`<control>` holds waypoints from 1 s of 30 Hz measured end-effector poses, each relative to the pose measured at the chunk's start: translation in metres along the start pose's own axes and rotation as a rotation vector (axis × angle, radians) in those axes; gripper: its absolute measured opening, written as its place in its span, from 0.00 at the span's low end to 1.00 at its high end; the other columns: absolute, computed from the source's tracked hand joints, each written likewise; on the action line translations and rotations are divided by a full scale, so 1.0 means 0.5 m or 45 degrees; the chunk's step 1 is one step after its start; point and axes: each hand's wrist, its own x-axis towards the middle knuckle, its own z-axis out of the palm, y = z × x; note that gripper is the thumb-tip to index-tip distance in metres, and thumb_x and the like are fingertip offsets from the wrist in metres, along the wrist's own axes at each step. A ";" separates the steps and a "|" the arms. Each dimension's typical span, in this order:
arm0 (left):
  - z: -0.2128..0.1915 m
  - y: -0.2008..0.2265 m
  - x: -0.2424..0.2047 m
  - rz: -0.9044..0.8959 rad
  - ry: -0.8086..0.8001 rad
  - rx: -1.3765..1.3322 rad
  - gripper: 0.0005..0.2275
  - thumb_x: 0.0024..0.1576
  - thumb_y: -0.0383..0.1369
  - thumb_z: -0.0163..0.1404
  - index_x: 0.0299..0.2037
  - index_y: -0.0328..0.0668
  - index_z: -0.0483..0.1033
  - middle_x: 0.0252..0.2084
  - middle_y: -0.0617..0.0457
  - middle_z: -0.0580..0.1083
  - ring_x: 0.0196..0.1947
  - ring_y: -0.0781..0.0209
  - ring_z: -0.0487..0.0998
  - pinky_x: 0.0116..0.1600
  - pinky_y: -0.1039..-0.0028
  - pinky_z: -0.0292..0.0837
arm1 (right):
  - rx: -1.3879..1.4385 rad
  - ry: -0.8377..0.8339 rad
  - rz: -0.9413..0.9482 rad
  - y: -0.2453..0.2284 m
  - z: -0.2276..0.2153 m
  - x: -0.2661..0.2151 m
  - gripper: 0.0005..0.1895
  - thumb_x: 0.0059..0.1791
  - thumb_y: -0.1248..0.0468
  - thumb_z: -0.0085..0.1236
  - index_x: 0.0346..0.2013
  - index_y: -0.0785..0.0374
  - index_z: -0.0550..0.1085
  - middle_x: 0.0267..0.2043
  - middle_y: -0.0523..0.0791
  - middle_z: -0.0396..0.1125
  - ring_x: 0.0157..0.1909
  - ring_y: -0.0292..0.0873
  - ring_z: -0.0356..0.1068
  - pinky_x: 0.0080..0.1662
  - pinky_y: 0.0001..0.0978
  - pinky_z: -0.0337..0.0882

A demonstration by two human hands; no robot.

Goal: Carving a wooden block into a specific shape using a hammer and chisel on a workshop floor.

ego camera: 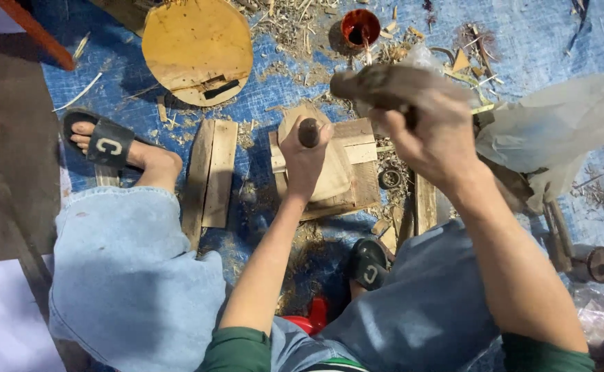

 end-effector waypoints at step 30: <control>0.060 -0.073 -0.028 0.127 0.275 0.413 0.20 0.48 0.27 0.66 0.50 0.38 0.76 0.34 0.38 0.79 0.39 0.39 0.82 0.40 0.60 0.78 | 0.268 -0.104 -0.051 -0.076 0.006 0.046 0.11 0.54 0.64 0.54 0.40 0.71 0.79 0.41 0.58 0.75 0.45 0.57 0.77 0.46 0.44 0.79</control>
